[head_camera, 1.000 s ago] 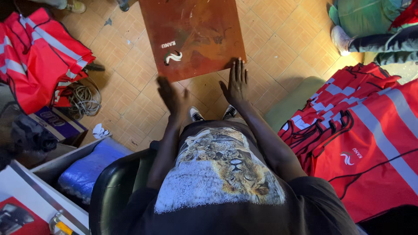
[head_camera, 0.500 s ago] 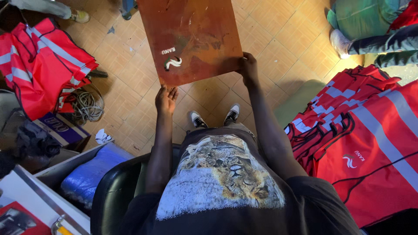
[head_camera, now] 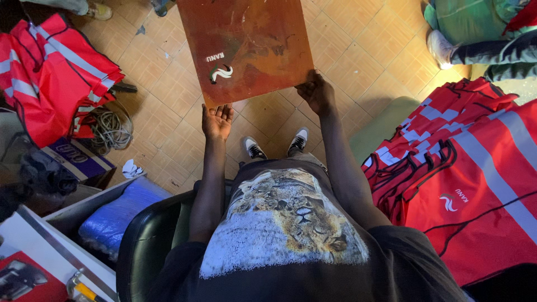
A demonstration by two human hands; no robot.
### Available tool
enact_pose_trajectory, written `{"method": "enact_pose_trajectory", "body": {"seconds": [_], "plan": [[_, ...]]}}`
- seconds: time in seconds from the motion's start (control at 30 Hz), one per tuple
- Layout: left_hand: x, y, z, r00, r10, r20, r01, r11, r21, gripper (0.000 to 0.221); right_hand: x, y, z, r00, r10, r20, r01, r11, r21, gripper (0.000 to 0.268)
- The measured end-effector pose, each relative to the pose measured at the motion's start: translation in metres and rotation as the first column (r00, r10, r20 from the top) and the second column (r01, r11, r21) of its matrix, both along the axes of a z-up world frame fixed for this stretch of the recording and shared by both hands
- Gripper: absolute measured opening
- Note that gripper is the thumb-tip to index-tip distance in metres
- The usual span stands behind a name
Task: The person prepares reflective vests by placing each vest onto a flat orange board, aligning the fabric, and then lifting the vest off the board.
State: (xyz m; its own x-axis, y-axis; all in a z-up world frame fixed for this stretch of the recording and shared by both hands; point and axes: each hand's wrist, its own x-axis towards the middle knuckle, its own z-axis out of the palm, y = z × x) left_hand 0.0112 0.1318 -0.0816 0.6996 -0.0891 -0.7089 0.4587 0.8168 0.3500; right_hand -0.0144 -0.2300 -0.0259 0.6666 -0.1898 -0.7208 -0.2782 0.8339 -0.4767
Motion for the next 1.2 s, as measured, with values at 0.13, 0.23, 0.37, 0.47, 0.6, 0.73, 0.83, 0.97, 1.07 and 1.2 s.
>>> {"method": "enact_pose_trajectory", "body": {"seconds": [0.13,0.23,0.37,0.47,0.6,0.73,0.83,0.97,1.07,1.2], "plan": [[0.0,0.005,-0.001,1.0,0.004,-0.014,-0.003,0.995,0.1,0.045,0.002,0.003,0.029,0.999,-0.016,-0.037,0.016,1.0,-0.015,0.033],[0.005,0.015,-0.01,0.998,0.045,-0.042,-0.036,0.98,0.197,0.03,0.004,-0.002,0.023,0.999,0.034,-0.039,-0.035,0.999,-0.035,0.032],[0.013,0.022,0.001,0.994,0.033,0.106,-0.077,0.895,0.44,0.014,0.008,-0.012,-0.013,0.998,0.058,-0.006,-0.058,0.967,-0.249,0.025],[0.022,0.026,0.001,0.951,-0.122,0.285,-0.108,0.731,0.673,0.023,0.013,-0.02,-0.025,0.997,0.077,0.012,-0.062,0.876,-0.479,0.023],[0.033,0.012,0.005,0.814,-0.539,0.218,-0.188,0.112,0.976,0.057,0.027,-0.007,0.011,0.952,0.292,-0.096,-0.156,0.19,-0.969,0.036],[0.032,-0.025,0.077,0.621,-0.783,0.013,-0.364,-0.275,0.89,0.079,0.036,0.009,0.006,0.896,0.39,-0.214,-0.178,-0.127,-0.976,0.068],[0.024,-0.034,0.08,0.566,-0.804,-0.183,-0.415,-0.47,0.779,0.071,0.033,0.031,0.028,0.836,0.42,-0.353,-0.228,-0.319,-0.92,0.097],[0.025,-0.028,0.091,0.533,-0.807,-0.254,-0.394,-0.502,0.769,0.09,0.029,0.039,0.031,0.809,0.314,-0.496,-0.211,-0.632,-0.745,0.084],[0.02,-0.027,0.092,0.524,-0.8,-0.294,-0.381,-0.529,0.758,0.104,0.024,0.037,0.024,0.785,0.325,-0.527,-0.213,-0.658,-0.723,0.084],[0.02,-0.03,0.083,0.553,-0.762,-0.335,-0.363,-0.583,0.727,0.107,0.019,0.031,0.018,0.78,0.342,-0.525,-0.166,-0.695,-0.699,0.092]]}}
